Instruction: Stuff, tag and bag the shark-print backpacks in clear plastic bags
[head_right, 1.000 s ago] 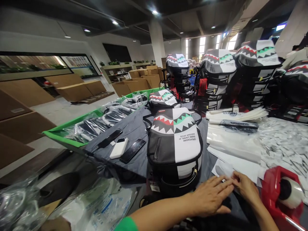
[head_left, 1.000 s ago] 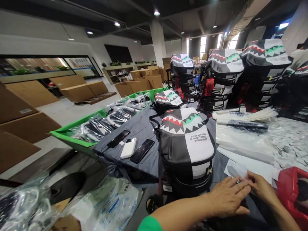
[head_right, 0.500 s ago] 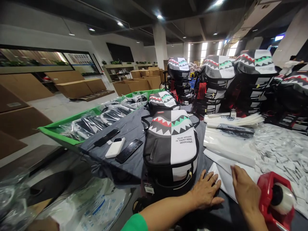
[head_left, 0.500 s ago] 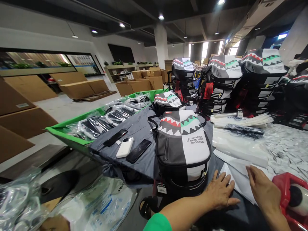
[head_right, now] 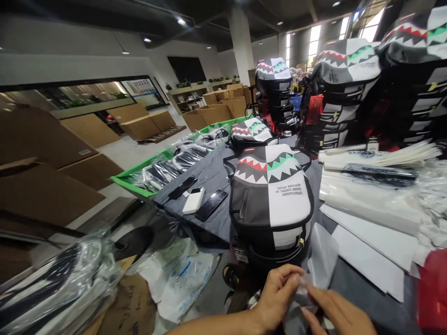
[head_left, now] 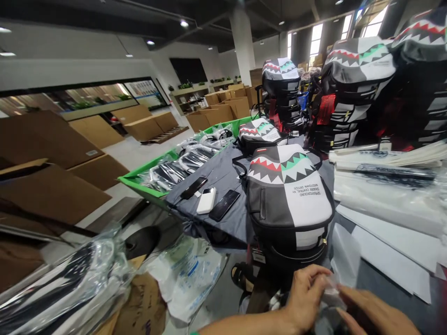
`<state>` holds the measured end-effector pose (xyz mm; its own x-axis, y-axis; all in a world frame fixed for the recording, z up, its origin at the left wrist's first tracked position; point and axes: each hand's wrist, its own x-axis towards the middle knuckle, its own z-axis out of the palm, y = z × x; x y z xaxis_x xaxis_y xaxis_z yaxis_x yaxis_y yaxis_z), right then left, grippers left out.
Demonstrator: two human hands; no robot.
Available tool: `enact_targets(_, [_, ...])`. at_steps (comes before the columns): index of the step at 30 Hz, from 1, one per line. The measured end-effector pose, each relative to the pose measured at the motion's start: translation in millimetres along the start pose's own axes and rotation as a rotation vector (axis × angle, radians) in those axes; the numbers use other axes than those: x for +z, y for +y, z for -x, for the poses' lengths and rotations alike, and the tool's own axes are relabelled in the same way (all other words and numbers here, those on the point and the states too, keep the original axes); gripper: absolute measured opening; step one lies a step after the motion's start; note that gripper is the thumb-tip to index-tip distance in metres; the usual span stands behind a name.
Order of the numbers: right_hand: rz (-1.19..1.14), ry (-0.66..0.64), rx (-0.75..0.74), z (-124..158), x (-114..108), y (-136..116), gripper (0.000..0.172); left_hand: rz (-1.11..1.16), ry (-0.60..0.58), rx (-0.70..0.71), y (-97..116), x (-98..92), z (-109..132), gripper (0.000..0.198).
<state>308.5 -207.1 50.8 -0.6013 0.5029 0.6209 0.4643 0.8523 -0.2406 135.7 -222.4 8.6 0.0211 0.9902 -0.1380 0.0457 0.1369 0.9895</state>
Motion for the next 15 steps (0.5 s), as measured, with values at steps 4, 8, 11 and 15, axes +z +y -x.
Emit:
enact_targets(4, [0.056,-0.068,-0.225,-34,6,21,0.053,-0.617,-0.201,0.635,9,-43.4,14,0.042])
enact_targets(8, [-0.079,-0.099,-0.43,-58,30,30,0.014,-0.892,-0.278,0.86,16,-71.2,27,0.042])
enact_targets(11, [-0.128,-0.067,-0.407,-56,42,33,0.014,-0.663,-0.053,0.734,10,-85.3,30,0.046])
enact_targets(15, [-0.074,0.045,-0.322,-50,50,34,0.017,-0.351,0.358,0.393,6,-100.1,17,0.043])
